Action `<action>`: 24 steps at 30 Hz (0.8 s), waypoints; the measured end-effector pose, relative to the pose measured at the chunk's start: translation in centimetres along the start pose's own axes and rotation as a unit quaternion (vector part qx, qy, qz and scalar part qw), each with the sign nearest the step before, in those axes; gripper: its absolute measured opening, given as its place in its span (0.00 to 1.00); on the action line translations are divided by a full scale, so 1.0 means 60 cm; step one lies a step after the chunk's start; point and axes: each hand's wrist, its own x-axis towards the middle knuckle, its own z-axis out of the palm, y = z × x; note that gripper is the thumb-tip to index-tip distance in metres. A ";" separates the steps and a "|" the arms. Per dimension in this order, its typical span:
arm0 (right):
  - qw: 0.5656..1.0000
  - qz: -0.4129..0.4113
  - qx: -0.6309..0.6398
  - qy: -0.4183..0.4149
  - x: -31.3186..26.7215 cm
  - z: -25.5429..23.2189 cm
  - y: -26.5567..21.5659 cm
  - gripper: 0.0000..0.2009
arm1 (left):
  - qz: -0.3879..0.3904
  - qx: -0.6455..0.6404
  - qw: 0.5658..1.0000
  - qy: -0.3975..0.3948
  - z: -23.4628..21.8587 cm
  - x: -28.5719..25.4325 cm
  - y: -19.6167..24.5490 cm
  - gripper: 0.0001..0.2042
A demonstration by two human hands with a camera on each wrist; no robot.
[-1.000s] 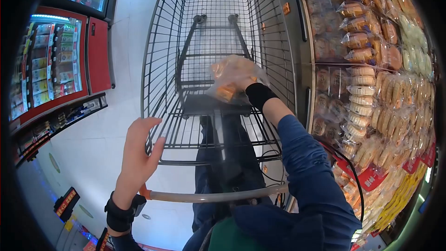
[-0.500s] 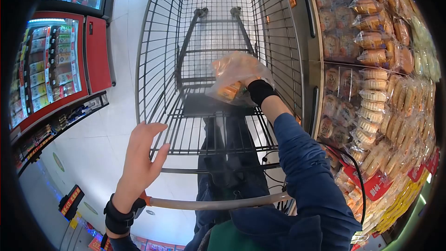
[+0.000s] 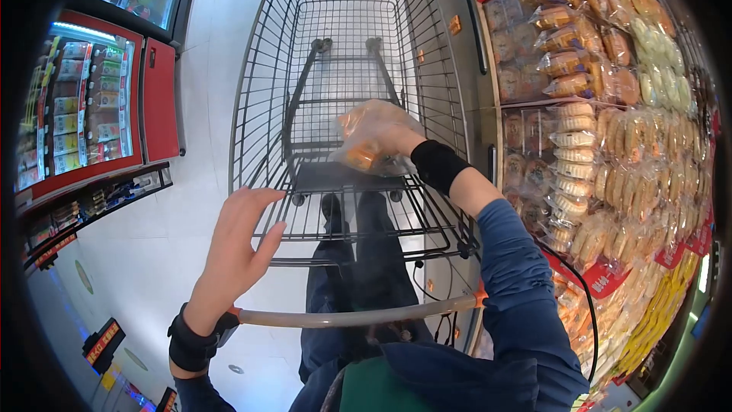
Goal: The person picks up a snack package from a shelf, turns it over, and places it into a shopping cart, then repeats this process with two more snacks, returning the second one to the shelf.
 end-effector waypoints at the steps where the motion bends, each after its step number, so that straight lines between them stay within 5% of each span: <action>1: 1.000 -0.015 0.003 0.012 -0.010 -0.014 -0.009 0.22 | 0.010 -0.001 1.000 0.005 -0.002 -0.005 0.006 0.15; 6: 0.966 -0.199 0.073 0.147 -0.108 -0.137 -0.112 0.23 | 0.050 -0.025 0.998 0.026 -0.007 -0.032 0.040 0.15; 7: 0.991 0.079 0.101 0.035 -0.145 -0.168 -0.152 0.26 | 0.061 -0.025 0.997 0.032 -0.008 -0.039 0.045 0.16; 10: 0.972 0.117 0.184 0.082 -0.246 -0.241 -0.269 0.29 | 0.072 -0.051 0.995 0.048 -0.011 -0.064 0.057 0.16; 16: 0.860 -0.107 0.429 0.255 -0.435 -0.229 -0.447 0.29 | 0.102 -0.103 0.988 0.053 -0.021 -0.109 0.101 0.22; 24: 0.757 -0.217 0.512 0.343 -0.519 -0.117 -0.571 0.28 | 0.279 -0.129 0.951 0.022 0.002 -0.143 0.174 0.35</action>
